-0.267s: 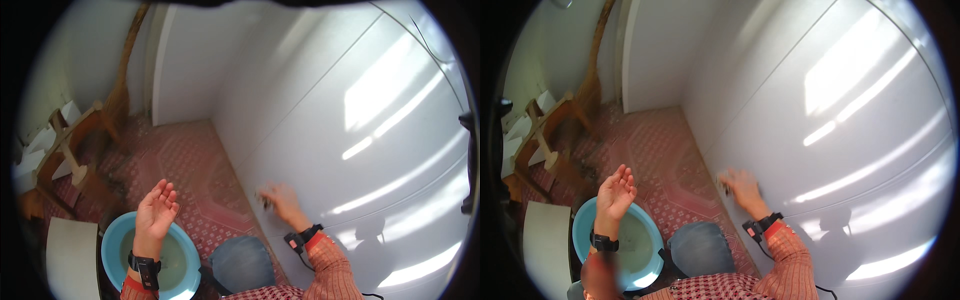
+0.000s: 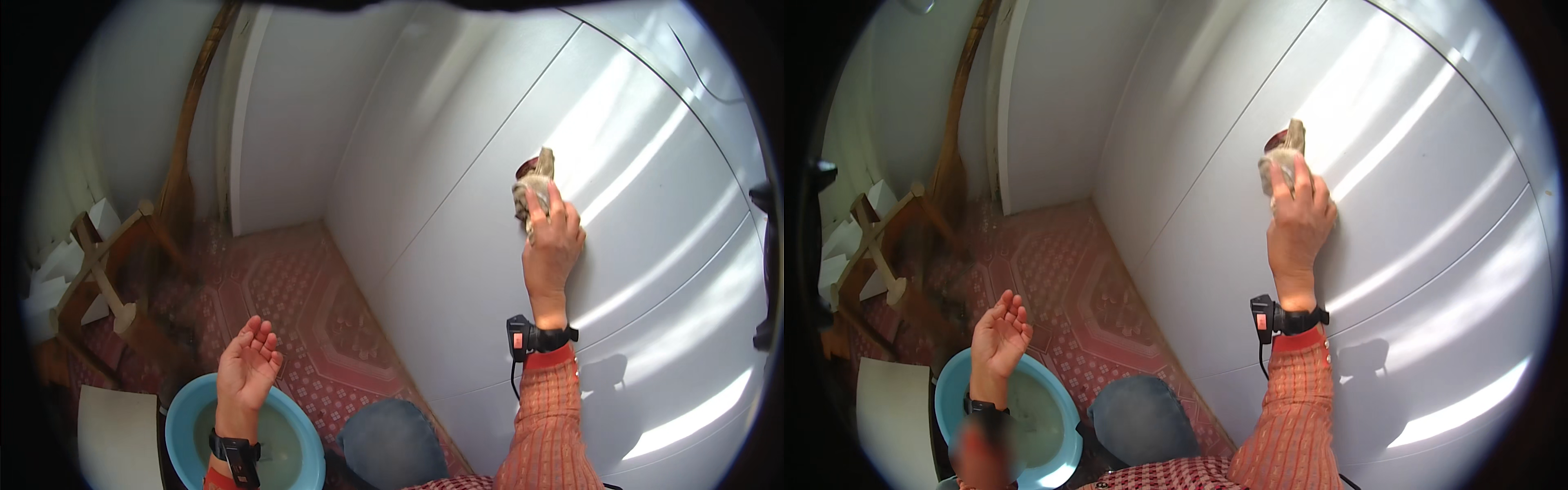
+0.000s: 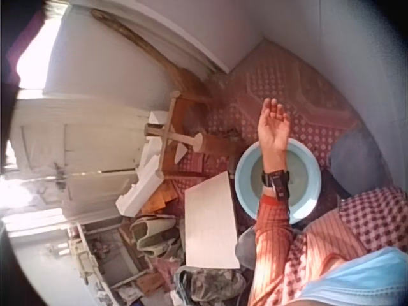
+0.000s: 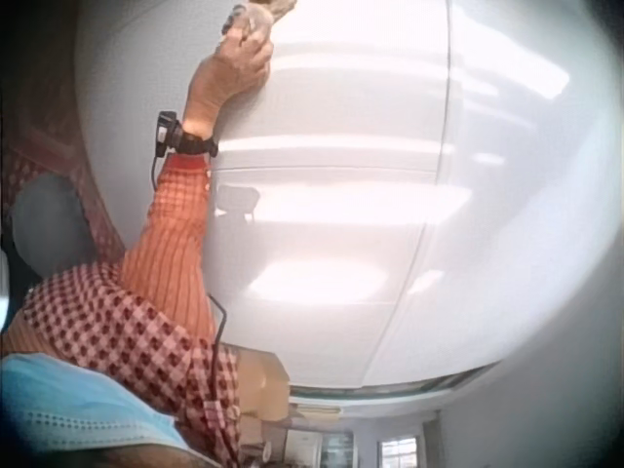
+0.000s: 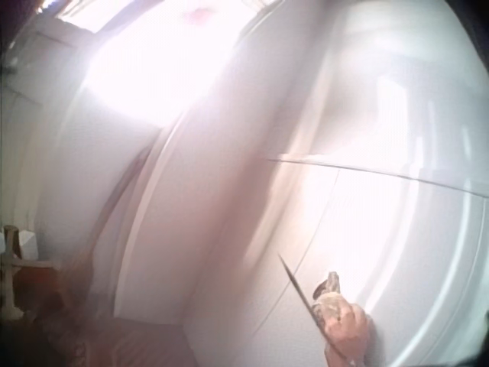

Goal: The person wipes a white wall and window frame with a cloth, then moves a small wooden stool and places a white board against the wall. The person then sits on the floor and wrings the cloth in a blue basin of water.

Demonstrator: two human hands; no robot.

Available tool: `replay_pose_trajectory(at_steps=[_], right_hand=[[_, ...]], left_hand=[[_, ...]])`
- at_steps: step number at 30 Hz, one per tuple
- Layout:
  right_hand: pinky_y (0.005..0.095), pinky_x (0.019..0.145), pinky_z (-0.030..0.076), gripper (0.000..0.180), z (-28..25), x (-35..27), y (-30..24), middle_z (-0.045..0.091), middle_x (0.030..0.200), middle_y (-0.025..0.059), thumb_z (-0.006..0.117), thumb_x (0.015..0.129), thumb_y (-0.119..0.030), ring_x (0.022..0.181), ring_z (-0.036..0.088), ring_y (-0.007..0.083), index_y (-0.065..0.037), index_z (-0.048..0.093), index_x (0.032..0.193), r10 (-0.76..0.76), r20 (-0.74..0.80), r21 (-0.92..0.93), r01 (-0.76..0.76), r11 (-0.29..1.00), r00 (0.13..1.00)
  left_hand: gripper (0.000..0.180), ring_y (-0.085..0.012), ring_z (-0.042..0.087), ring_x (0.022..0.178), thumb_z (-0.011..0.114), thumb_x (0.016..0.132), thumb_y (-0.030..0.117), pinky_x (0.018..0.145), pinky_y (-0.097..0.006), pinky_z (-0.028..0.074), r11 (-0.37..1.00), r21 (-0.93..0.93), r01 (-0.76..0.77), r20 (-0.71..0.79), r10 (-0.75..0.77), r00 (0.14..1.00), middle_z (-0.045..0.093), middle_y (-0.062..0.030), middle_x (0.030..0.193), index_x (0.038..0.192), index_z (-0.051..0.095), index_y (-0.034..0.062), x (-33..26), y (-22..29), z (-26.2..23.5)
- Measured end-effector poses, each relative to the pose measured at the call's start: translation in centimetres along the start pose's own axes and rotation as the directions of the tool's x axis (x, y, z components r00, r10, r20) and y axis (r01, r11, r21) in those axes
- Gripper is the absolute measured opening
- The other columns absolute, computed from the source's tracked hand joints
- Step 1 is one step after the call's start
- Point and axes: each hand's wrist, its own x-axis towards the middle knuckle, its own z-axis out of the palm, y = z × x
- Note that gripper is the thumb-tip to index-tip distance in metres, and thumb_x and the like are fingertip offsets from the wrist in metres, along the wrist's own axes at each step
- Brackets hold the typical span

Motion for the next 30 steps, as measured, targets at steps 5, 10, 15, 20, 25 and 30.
replay_pose_trajectory(at_steps=[5,10,15,20,25,30], right_hand=[[0.041,0.079,0.041,0.04,2.9,-15.2,-4.4,0.063,0.125,0.009,0.059,0.081,-0.009,0.102,0.06,0.0247,-0.022,0.068,0.117,-0.203,0.363,0.288,0.098,0.953,0.909],[0.0426,0.08,0.044,0.023,0.3,-35.7,-10.8,0.066,0.106,0.0041,0.062,0.076,-0.015,0.096,0.058,0.0241,-0.02,0.074,0.095,-0.639,0.685,0.656,0.086,0.75,0.35],[0.0444,0.086,0.046,0.033,0.1,-31.0,-8.8,0.068,0.104,0.004,0.06,0.081,-0.007,0.103,0.06,0.0284,-0.02,0.075,0.108,-0.439,0.781,0.609,-0.387,0.692,0.444],[0.043,0.095,0.047,0.053,-7.7,-5.1,4.4,0.065,0.125,0.0121,0.063,0.071,0.005,0.109,0.061,0.0313,-0.02,0.072,0.117,-0.12,0.34,0.346,-0.006,0.938,0.933],[0.0443,0.1,0.042,0.078,-17.1,7.5,18.7,0.048,0.146,-0.0035,0.072,0.077,-0.001,0.128,0.05,0.0242,-0.035,0.048,0.143,-0.048,-0.252,-0.423,-0.065,0.904,0.966],[0.0487,0.103,0.037,0.074,-18.2,6.9,21.1,0.05,0.144,-0.0089,0.074,0.078,-0.011,0.124,0.052,0.0231,-0.04,0.05,0.141,0.04,-0.246,-0.386,-0.135,0.912,0.968]], left_hand=[[0.024,-0.0163,0.061,0.094,0.056,0.095,0.013,0.078,-0.032,0.051,1.0,0.012,0.028,-0.022,-0.028,0.999,0.063,-0.0033,0.11,0.118,0.06,0.0104,0.1,-0.4,-0.2],[0.024,-0.0161,0.061,0.094,0.055,0.094,0.012,0.078,-0.032,0.05,1.0,0.014,0.011,0.008,-0.012,1.0,0.063,-0.0029,0.11,0.118,0.06,0.0104,-0.1,-0.2,-0.6],[0.024,-0.0145,0.062,0.093,0.055,0.094,0.013,0.078,-0.031,0.05,1.0,0.024,-0.011,0.001,0.011,1.0,0.065,-0.0007,0.108,0.117,0.062,0.0119,0.1,0.1,-0.6],[0.025,-0.0138,0.062,0.094,0.056,0.094,0.014,0.077,-0.031,0.05,1.0,-0.003,0.028,0.009,-0.028,1.0,0.066,0.0002,0.11,0.118,0.062,0.0136,0.9,0.2,-1.0],[0.023,-0.0121,0.064,0.093,0.055,0.096,0.014,0.075,-0.027,0.051,0.997,0.015,0.073,0.071,-0.074,0.995,0.067,0.0012,0.111,0.118,0.064,0.0134,2.0,0.5,-2.6],[0.025,-0.0132,0.064,0.095,0.055,0.097,0.013,0.076,-0.028,0.051,0.995,-0.026,0.092,0.092,-0.089,0.992,0.067,0.0002,0.112,0.12,0.063,0.0121,1.4,0.6,-1.7]])
